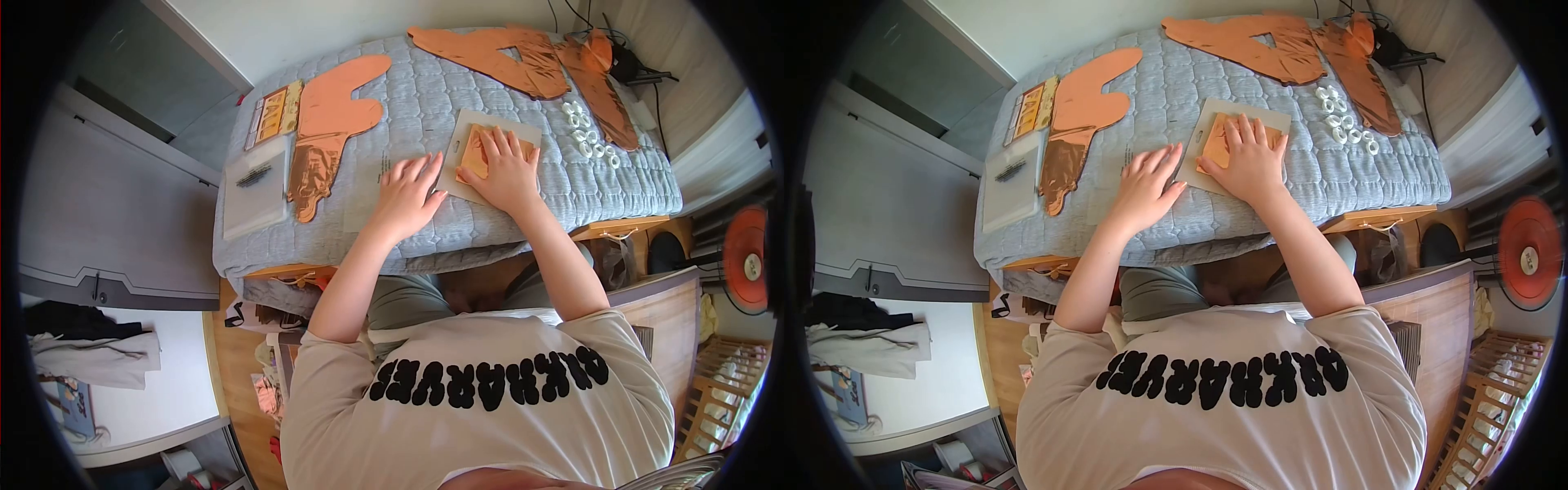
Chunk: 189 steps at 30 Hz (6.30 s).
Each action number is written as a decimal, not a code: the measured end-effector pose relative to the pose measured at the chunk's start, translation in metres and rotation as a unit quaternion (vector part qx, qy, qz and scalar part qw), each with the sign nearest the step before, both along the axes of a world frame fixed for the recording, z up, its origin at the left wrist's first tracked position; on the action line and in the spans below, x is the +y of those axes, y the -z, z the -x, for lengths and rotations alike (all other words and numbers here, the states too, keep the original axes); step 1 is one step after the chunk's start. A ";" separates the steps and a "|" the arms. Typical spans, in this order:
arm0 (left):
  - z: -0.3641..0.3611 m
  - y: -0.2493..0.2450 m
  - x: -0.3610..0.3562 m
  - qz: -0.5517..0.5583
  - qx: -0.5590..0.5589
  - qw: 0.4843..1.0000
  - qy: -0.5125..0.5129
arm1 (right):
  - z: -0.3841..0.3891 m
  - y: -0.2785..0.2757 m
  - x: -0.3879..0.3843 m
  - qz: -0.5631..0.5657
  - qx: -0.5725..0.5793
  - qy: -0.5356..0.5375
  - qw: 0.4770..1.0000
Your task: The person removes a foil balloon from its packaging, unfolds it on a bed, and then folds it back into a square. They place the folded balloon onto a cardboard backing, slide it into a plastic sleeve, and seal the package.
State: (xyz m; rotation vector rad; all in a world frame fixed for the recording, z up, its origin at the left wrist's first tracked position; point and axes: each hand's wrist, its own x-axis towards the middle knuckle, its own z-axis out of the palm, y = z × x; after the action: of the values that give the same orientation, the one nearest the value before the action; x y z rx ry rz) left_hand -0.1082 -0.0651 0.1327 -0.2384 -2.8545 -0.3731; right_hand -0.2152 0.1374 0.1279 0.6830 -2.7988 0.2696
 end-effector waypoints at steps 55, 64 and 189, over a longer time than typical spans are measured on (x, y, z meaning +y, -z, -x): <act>0.046 -0.017 -0.010 0.013 -0.156 0.985 0.079 | 0.011 -0.004 0.007 -0.023 -0.025 -0.132 0.991; 0.034 -0.003 0.009 0.029 -0.124 0.992 0.020 | 0.010 -0.004 0.011 0.014 -0.039 -0.164 0.986; -0.112 0.058 0.019 -0.748 -0.270 0.583 -0.165 | -0.115 0.049 0.173 0.537 -0.747 -0.063 0.387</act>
State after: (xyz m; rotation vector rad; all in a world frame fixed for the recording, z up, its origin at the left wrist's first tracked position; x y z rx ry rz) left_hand 0.0039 -0.0459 0.0743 0.8218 -1.7682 -2.7369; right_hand -0.0999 0.3105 0.0784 0.0811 -2.0579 3.7809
